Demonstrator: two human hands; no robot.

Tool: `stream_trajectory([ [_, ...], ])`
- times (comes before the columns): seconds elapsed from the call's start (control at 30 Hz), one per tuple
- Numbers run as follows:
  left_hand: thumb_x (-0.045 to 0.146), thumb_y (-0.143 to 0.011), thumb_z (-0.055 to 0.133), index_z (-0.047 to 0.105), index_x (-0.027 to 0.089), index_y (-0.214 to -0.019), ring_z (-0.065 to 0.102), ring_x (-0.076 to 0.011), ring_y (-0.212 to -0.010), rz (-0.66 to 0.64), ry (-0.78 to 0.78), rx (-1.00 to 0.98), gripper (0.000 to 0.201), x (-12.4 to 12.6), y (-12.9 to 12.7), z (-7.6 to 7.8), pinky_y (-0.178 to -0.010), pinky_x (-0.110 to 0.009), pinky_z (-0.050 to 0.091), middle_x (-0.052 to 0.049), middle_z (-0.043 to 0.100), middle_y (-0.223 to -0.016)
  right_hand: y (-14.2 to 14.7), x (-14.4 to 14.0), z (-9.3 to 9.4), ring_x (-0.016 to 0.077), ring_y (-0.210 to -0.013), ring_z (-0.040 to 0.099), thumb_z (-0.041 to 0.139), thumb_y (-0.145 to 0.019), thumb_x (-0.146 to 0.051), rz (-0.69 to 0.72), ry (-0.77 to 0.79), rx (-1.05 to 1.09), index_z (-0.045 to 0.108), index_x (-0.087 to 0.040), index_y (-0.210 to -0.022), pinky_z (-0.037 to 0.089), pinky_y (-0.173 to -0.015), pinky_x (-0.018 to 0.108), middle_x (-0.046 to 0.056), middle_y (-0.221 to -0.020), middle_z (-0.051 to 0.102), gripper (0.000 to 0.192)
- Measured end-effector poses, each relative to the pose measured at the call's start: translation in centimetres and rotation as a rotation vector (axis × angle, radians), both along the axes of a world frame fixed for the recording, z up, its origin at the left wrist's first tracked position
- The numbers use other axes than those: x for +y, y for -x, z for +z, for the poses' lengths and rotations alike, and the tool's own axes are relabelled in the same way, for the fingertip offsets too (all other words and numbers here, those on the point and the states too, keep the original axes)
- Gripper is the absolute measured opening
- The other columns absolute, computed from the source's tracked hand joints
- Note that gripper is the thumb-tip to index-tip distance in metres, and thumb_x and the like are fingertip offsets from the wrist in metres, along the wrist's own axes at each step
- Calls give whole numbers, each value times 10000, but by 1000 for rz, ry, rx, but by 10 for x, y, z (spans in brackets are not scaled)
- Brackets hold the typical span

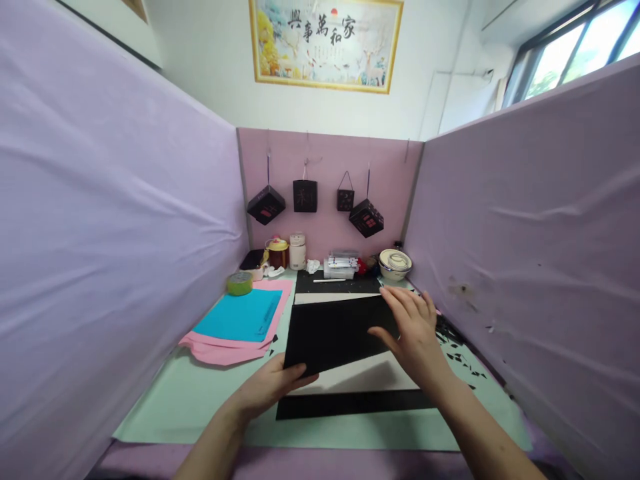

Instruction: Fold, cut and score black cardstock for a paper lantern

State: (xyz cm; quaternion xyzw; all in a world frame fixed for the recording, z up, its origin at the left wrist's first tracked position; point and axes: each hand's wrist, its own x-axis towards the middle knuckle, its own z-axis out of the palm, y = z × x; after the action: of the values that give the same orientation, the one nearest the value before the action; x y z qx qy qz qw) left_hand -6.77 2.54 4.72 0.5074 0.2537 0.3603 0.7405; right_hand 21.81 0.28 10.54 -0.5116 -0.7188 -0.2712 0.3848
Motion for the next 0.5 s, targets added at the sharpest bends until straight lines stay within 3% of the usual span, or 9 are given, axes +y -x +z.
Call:
stream_trajectory([
  [0.17,346,-790,709,574,177,-1227,438,-308,-1290,38,71,-8,488,9,-4,-10,-1058,-509,381,-128,460,-1410,2,7,-17,301,-1271,410,556,-874,-339,12,-3,21,383,-234,-1398,215,-1101,555,111,-1375,481,561],
  [0.23,367,-780,717,552,208,-1246,413,-307,-1308,44,78,-4,520,8,-1,-13,-1043,-511,394,-116,425,-1439,3,5,-24,293,-1263,426,557,-875,-311,32,-7,39,479,-240,-1306,221,-1099,550,104,-1369,489,444],
  [0.37,657,-759,597,524,225,-1284,410,-343,-1303,-6,74,-75,684,8,6,-11,-991,-568,408,-129,442,-1424,5,-7,-33,214,-1037,590,518,-893,-193,146,-45,136,584,-247,-999,242,-1086,522,47,-1090,659,136],
  [0.43,783,-755,433,551,222,-1265,455,-366,-1262,-21,134,-127,768,9,9,-10,-945,-601,425,-140,529,-1344,5,-18,-35,183,-914,621,492,-898,-147,186,-54,172,580,-250,-959,246,-1077,510,16,-945,685,148],
  [0.5,758,-793,407,590,216,-1225,504,-365,-1217,2,207,-136,717,10,9,-10,-923,-599,442,-134,611,-1244,6,-32,-35,177,-869,622,487,-895,-132,198,-36,174,584,-255,-965,239,-1069,505,7,-895,683,171],
])
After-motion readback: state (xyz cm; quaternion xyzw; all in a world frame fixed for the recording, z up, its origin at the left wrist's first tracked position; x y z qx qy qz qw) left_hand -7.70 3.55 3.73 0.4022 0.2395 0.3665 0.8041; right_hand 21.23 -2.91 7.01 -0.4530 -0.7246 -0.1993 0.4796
